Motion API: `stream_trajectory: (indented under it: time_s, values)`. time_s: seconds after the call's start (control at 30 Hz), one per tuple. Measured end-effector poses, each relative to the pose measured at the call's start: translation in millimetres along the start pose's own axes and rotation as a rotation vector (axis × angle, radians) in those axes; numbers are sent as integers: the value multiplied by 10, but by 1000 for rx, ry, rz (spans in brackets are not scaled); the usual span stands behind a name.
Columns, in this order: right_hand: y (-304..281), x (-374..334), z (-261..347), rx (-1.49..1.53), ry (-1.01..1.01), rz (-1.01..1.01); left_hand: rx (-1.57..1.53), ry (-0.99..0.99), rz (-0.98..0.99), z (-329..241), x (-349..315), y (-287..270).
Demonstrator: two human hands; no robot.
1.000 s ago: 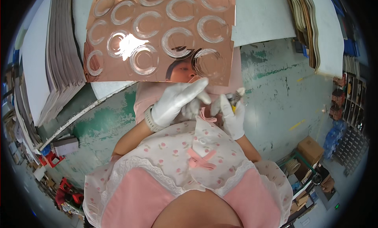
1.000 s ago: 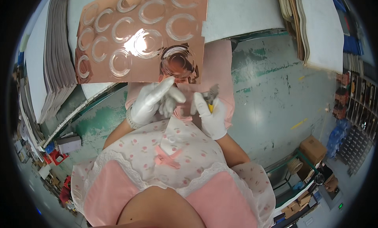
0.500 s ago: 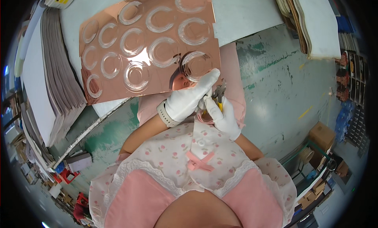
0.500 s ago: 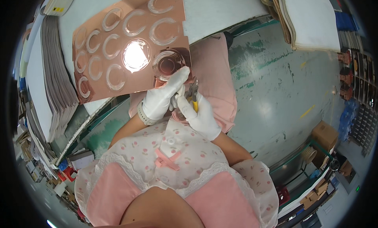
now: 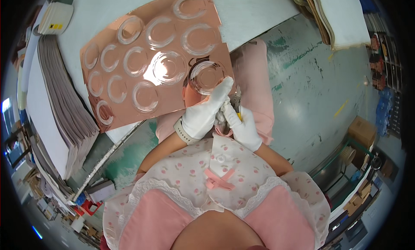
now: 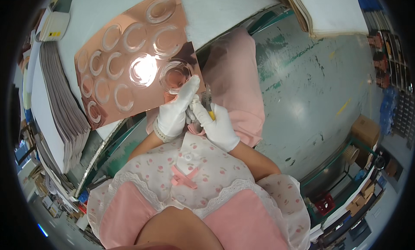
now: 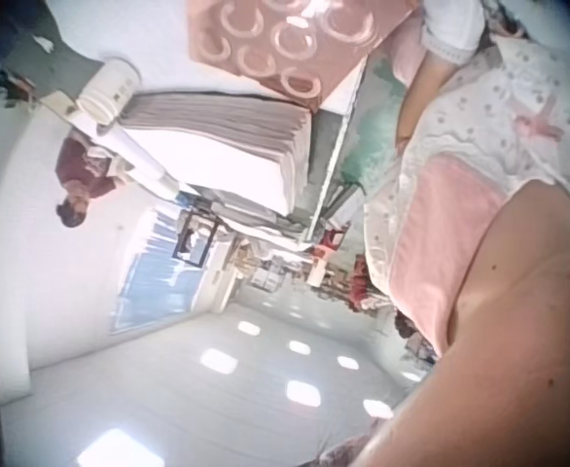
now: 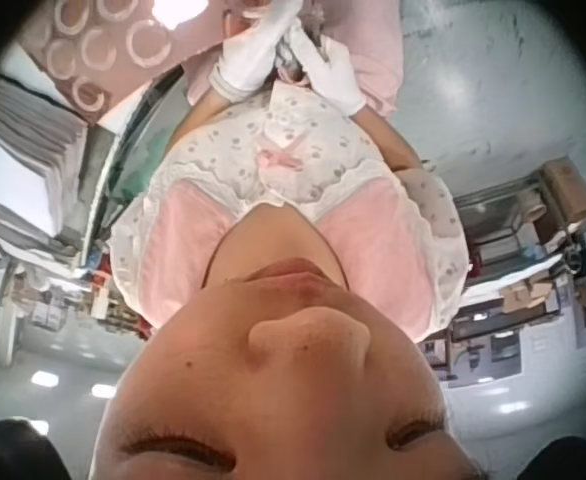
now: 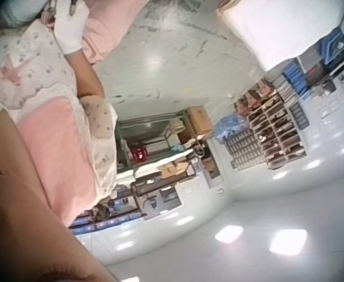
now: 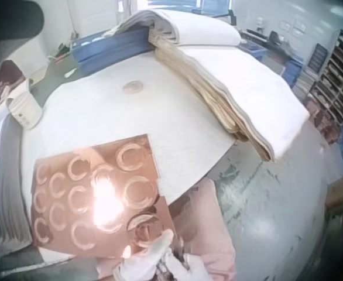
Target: The person uses pliers to cut circular shapes from a copper-colored foil sheet. They repeatedly lift the sheet, cut a circle, and place the sheet back down on a stack of white paper.
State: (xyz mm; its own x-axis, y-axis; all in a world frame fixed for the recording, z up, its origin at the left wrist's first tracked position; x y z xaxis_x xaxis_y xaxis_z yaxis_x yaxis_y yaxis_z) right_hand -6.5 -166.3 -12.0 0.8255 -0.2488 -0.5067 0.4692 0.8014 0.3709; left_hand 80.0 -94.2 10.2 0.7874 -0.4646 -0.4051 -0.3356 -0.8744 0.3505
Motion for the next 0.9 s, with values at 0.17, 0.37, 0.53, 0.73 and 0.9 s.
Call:
stream_trajectory:
  time_s: [0.17,0.37,0.53,0.73,0.9]
  values:
    - [38,-32,80,89,117,10,146,101,-13,-43,6,43]
    - [68,-42,38,341,238,48,128,-294,-116,-148,-13,138]
    - [65,-73,-59,358,304,-73,134,-346,-89,-107,-21,142]
    - [94,-10,-83,305,134,-163,214,-250,-84,-54,55,191]
    - [144,-47,177,366,105,-160,36,-491,73,85,88,87]
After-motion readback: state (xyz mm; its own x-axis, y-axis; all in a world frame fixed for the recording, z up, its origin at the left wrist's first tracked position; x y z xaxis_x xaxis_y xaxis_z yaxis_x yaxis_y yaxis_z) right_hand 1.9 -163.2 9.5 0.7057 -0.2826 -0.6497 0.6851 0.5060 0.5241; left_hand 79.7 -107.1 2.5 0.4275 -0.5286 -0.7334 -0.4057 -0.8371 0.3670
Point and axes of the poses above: each hand's wrist, its own x-axis towards the middle knuckle, its own y-axis out of the palm, z = x × y, the point moved 4 cm from there along x, towards the middle knuckle, and after that the axes turned 6 degrees about -z, right-handed, at the moved point
